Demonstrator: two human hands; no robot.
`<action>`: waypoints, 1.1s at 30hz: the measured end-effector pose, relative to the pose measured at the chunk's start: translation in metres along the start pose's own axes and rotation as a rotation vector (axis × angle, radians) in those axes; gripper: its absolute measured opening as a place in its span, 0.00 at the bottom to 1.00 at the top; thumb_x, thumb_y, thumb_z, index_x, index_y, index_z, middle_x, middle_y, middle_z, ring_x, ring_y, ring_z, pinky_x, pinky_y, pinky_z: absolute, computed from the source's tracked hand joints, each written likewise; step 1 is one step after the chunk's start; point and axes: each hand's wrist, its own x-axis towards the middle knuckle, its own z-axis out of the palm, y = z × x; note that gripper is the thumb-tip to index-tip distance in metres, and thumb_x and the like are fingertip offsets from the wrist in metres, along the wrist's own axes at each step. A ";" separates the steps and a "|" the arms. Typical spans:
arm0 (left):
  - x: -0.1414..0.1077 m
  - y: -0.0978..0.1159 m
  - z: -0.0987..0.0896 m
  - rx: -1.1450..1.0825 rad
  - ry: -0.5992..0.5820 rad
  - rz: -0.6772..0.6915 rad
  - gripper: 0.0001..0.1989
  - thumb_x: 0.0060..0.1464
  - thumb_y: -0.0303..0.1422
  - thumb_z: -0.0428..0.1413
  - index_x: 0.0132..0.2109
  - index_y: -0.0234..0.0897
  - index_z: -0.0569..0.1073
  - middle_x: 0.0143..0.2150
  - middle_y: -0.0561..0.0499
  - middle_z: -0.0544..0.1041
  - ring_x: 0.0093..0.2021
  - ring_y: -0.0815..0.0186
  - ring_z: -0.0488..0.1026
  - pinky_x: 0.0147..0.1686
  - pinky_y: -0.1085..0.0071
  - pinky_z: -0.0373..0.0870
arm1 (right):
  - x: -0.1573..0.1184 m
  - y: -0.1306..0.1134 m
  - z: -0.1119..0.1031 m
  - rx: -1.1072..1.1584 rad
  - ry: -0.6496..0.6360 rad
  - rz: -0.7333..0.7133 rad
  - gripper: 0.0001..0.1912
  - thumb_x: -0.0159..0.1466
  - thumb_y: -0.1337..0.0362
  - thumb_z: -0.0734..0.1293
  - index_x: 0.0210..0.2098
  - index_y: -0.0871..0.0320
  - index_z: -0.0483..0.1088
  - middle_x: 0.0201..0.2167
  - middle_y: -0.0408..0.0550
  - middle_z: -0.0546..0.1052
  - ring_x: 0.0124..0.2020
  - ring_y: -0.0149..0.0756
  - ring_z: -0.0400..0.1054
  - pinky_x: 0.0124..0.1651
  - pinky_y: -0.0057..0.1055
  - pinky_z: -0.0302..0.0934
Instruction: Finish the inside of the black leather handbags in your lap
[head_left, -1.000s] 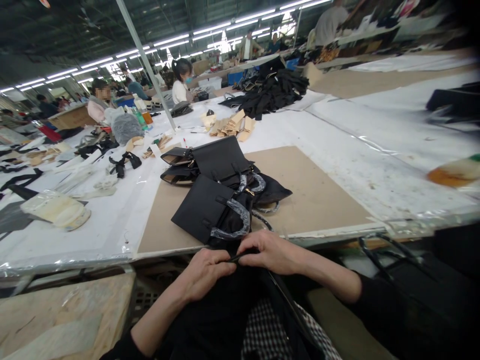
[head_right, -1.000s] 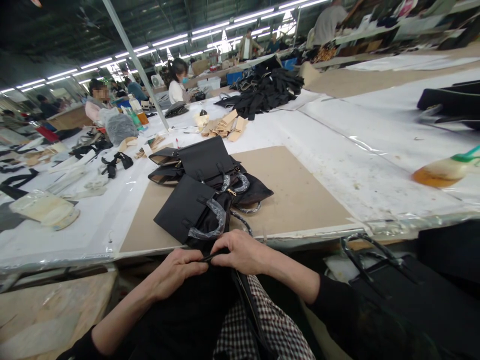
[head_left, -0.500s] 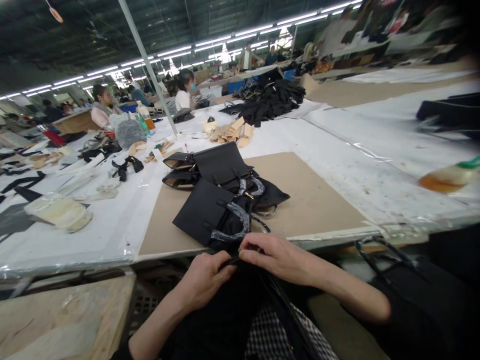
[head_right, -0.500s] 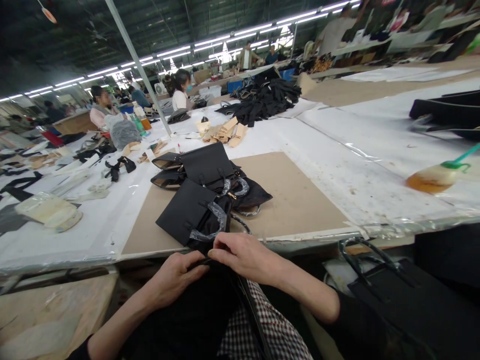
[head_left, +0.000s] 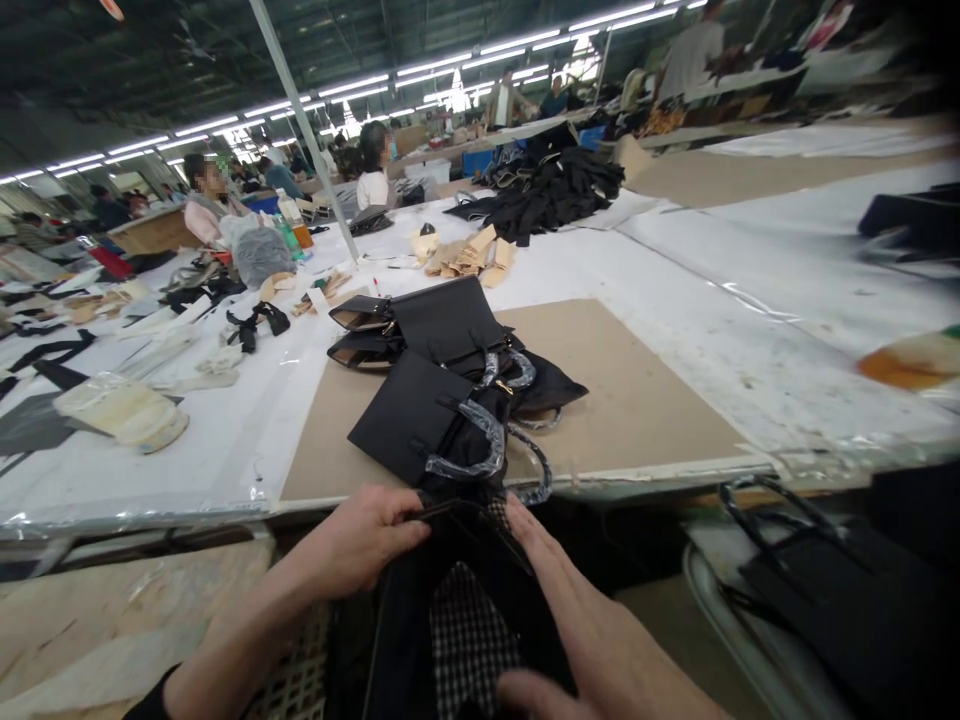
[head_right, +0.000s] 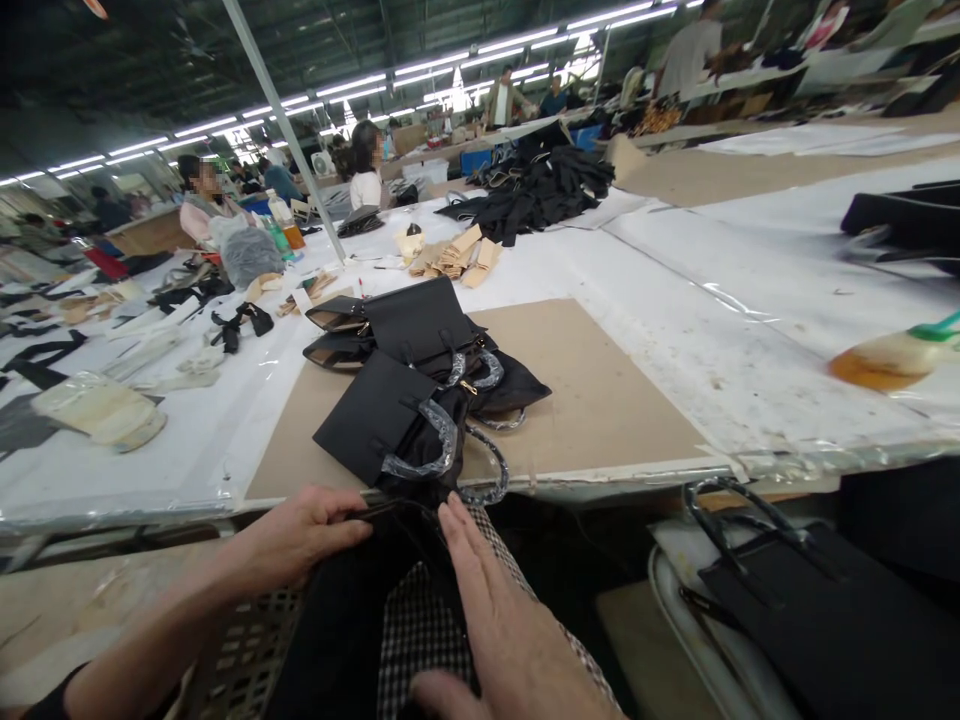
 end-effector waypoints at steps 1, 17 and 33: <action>-0.003 -0.003 -0.003 -0.008 -0.035 -0.030 0.14 0.58 0.42 0.52 0.37 0.36 0.75 0.23 0.57 0.66 0.21 0.71 0.59 0.22 0.75 0.54 | -0.001 0.011 0.008 0.053 0.009 0.070 0.51 0.61 0.64 0.68 0.72 0.53 0.31 0.72 0.58 0.45 0.69 0.53 0.47 0.65 0.53 0.55; 0.022 -0.007 -0.005 -0.176 -0.194 0.123 0.24 0.52 0.34 0.60 0.57 0.41 0.71 0.52 0.50 0.77 0.52 0.59 0.72 0.52 0.67 0.66 | 0.056 0.066 -0.034 0.880 -0.517 0.451 0.15 0.58 0.61 0.71 0.44 0.60 0.75 0.35 0.44 0.80 0.33 0.33 0.74 0.36 0.25 0.66; 0.040 0.011 0.020 0.032 -0.118 0.189 0.11 0.53 0.30 0.57 0.44 0.41 0.67 0.36 0.58 0.74 0.37 0.67 0.68 0.37 0.73 0.60 | 0.022 0.069 -0.013 -0.289 0.036 -0.119 0.16 0.67 0.63 0.65 0.54 0.57 0.66 0.51 0.55 0.73 0.52 0.47 0.67 0.55 0.45 0.63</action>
